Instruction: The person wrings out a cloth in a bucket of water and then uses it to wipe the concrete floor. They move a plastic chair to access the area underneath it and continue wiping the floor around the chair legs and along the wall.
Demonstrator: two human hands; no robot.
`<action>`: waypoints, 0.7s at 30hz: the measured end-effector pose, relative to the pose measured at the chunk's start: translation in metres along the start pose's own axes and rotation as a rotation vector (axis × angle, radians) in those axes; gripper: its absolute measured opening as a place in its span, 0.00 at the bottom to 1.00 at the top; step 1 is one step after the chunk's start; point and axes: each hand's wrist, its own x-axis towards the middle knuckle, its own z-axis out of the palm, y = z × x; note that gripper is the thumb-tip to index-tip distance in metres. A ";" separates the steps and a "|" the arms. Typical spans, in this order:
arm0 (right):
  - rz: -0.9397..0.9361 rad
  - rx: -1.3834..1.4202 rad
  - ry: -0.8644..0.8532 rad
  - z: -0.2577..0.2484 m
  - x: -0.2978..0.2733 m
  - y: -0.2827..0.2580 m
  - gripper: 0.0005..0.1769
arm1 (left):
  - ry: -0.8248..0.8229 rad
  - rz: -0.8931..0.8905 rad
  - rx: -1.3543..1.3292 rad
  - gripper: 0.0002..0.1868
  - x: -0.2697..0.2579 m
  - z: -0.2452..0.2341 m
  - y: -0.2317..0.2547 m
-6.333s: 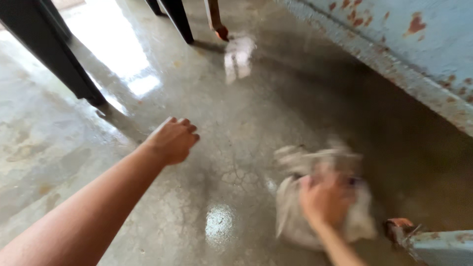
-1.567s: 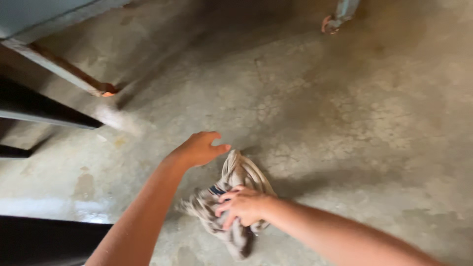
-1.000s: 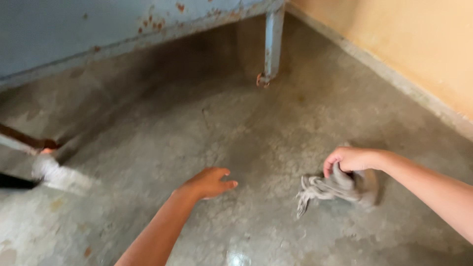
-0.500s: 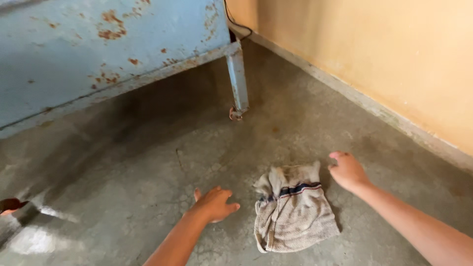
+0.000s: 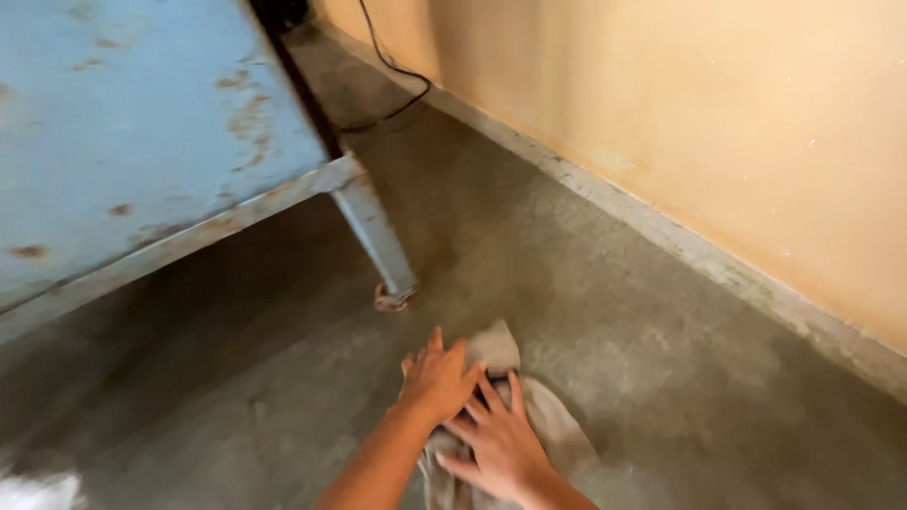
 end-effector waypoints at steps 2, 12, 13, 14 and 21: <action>0.140 -0.070 0.018 -0.001 0.039 0.046 0.39 | 0.135 -0.023 -0.030 0.36 0.035 0.021 0.017; 0.733 -0.467 0.281 -0.100 -0.058 0.261 0.37 | 0.675 -0.040 -0.052 0.43 0.166 0.101 0.065; 0.826 -0.475 0.261 -0.106 -0.077 0.262 0.38 | 0.677 -0.060 -0.031 0.42 0.165 0.102 0.068; 0.912 -0.466 0.278 -0.103 -0.084 0.257 0.41 | 0.675 -0.074 -0.005 0.42 0.162 0.101 0.070; 0.731 -0.326 0.354 -0.040 0.054 0.220 0.39 | 0.676 -0.083 0.053 0.33 0.167 0.084 0.078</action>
